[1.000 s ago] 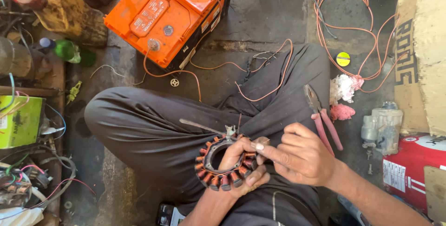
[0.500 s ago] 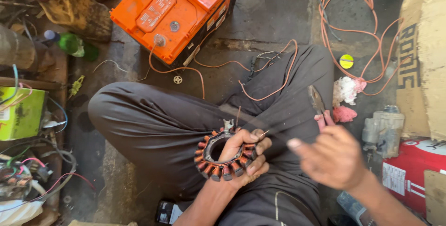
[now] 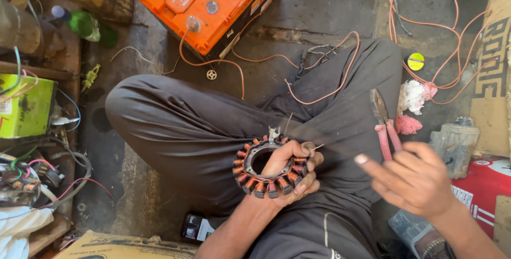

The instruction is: The person sits cross-legged on the floor holding a stator coil with copper windings and uses a flat file to file the copper wire ends on the coil, working on their lap and repositioning the coil to reach different wire terminals.

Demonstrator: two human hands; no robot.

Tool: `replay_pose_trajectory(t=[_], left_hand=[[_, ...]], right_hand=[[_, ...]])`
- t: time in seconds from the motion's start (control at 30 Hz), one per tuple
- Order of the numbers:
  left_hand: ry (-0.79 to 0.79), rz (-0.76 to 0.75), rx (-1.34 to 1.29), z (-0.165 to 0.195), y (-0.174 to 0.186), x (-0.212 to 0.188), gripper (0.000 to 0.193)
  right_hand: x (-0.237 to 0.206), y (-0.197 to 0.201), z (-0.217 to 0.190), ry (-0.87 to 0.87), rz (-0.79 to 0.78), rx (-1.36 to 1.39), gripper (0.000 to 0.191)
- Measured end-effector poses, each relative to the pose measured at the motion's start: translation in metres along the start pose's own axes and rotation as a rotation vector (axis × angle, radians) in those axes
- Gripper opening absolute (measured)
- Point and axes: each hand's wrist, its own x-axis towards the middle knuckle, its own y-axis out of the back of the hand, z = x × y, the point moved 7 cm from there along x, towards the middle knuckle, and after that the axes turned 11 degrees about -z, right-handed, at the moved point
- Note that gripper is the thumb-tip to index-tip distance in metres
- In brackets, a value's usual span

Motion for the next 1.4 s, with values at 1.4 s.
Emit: replay_pose_trajectory(t=[1.4], left_hand=[[-0.015,0.017,-0.015,0.009,0.005,0.001,0.019]], right_hand=[[-0.003,-0.018,-0.009,-0.151,0.119,0.036,0.044]])
